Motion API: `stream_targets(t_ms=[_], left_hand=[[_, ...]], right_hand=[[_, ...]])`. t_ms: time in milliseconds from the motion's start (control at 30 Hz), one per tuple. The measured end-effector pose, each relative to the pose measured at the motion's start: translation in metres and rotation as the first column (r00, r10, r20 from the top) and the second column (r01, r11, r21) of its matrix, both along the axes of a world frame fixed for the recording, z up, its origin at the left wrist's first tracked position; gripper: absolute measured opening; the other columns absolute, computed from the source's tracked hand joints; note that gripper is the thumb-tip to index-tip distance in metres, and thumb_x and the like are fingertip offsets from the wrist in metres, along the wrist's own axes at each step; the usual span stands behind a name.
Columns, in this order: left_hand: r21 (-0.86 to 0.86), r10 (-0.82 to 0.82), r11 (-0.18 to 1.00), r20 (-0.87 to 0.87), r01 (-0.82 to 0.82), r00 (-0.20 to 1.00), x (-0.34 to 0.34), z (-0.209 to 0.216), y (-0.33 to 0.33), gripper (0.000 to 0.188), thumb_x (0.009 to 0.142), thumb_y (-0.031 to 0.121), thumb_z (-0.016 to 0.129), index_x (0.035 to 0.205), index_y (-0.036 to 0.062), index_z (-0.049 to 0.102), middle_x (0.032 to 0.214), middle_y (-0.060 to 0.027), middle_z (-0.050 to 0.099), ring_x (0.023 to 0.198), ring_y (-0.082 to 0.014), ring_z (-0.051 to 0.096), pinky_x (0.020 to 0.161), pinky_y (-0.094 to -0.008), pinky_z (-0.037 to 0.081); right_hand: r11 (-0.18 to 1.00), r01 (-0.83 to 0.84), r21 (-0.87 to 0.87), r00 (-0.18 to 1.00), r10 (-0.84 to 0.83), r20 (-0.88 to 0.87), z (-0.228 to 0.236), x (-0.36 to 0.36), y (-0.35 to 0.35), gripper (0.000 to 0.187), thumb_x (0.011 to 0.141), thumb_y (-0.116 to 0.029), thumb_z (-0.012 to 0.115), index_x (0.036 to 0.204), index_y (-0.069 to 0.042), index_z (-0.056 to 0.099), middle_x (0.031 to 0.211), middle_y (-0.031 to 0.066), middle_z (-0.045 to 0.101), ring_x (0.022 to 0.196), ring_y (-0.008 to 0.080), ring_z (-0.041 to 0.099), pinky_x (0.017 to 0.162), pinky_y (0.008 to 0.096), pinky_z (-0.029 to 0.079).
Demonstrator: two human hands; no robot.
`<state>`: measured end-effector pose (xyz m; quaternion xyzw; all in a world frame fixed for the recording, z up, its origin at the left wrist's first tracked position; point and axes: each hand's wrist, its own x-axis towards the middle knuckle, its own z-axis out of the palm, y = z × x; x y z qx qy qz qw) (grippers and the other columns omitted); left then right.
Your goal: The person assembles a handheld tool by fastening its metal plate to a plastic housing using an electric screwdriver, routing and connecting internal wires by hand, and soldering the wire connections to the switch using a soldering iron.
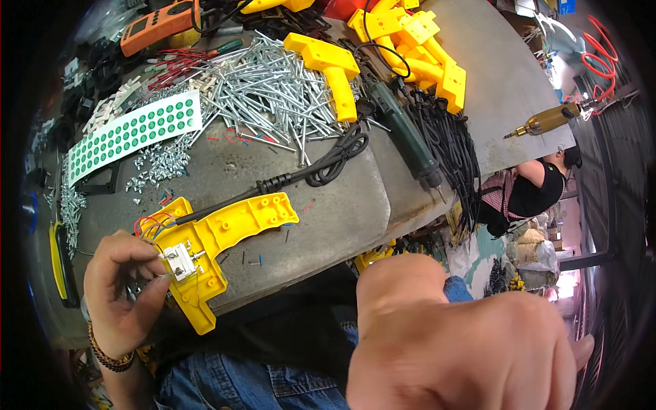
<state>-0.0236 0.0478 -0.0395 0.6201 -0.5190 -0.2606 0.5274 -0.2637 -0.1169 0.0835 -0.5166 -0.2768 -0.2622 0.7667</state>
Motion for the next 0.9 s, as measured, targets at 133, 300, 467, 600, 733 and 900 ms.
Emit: stream_targets(t_ms=[133,300,467,600,733,900], left_hand=[[-0.012,0.005,1.0,0.007,-0.005,1.0,0.0,-0.003,-0.001,0.035,0.071,-0.008,0.065,0.104,0.0032,0.057,0.085,-0.0031,0.058,0.075,-0.0099,0.05,0.069,-0.0233,0.04],[0.001,0.015,1.0,0.016,-0.015,1.0,-0.001,0.0,-0.001,0.033,0.072,-0.008,0.065,0.102,0.0031,0.057,0.085,-0.0027,0.058,0.074,-0.0097,0.049,0.069,-0.0232,0.039],[0.013,0.024,1.0,0.017,-0.024,1.0,-0.002,-0.002,-0.003,0.031,0.072,-0.007,0.066,0.1,0.0031,0.058,0.084,-0.0023,0.057,0.074,-0.0094,0.048,0.068,-0.0232,0.038],[0.001,0.019,1.0,0.011,-0.019,1.0,-0.002,0.0,-0.001,0.03,0.073,-0.007,0.066,0.1,0.0031,0.058,0.084,-0.0023,0.057,0.073,-0.0095,0.049,0.067,-0.0233,0.039],[0.0,0.067,0.998,0.0,-0.067,0.998,-0.005,0.003,0.001,0.03,0.073,-0.009,0.065,0.099,0.0028,0.059,0.083,-0.0024,0.057,0.073,-0.01,0.051,0.066,-0.0236,0.041],[-0.062,-0.031,0.998,0.013,0.032,0.999,0.002,0.004,-0.007,0.033,0.073,-0.011,0.066,0.103,0.0031,0.062,0.087,-0.004,0.06,0.073,-0.0116,0.056,0.066,-0.0243,0.045]], right_hand=[[1.0,-0.013,-0.002,1.0,0.013,-0.01,-0.016,0.015,0.006,0.049,0.102,-0.038,0.041,0.065,-0.01,0.055,0.07,0.0073,0.061,0.059,0.0204,0.057,0.053,0.0343,0.048],[1.0,-0.029,-0.007,0.999,0.028,-0.022,-0.015,0.009,0.007,0.049,0.103,-0.037,0.041,0.065,-0.01,0.056,0.07,0.0075,0.06,0.059,0.021,0.057,0.053,0.0347,0.049],[0.999,-0.053,0.003,0.998,0.053,-0.043,-0.012,0.005,-0.011,0.049,0.103,-0.037,0.041,0.066,-0.009,0.057,0.07,0.0078,0.06,0.059,0.0215,0.057,0.053,0.0351,0.049],[0.997,-0.073,0.001,0.996,0.073,-0.053,-0.009,0.008,-0.009,0.049,0.103,-0.037,0.041,0.066,-0.009,0.057,0.07,0.0079,0.06,0.059,0.0219,0.057,0.053,0.0354,0.049],[0.992,-0.122,0.033,0.991,0.124,-0.056,-0.019,0.025,-0.016,0.049,0.103,-0.036,0.041,0.067,-0.008,0.058,0.071,0.0081,0.06,0.059,0.0224,0.057,0.053,0.0357,0.049],[0.963,0.158,-0.217,0.985,-0.168,-0.027,-0.069,0.042,-0.016,0.038,0.098,-0.036,0.052,0.072,-0.01,0.062,0.079,0.0066,0.062,0.064,0.0224,0.056,0.059,0.0374,0.049]])
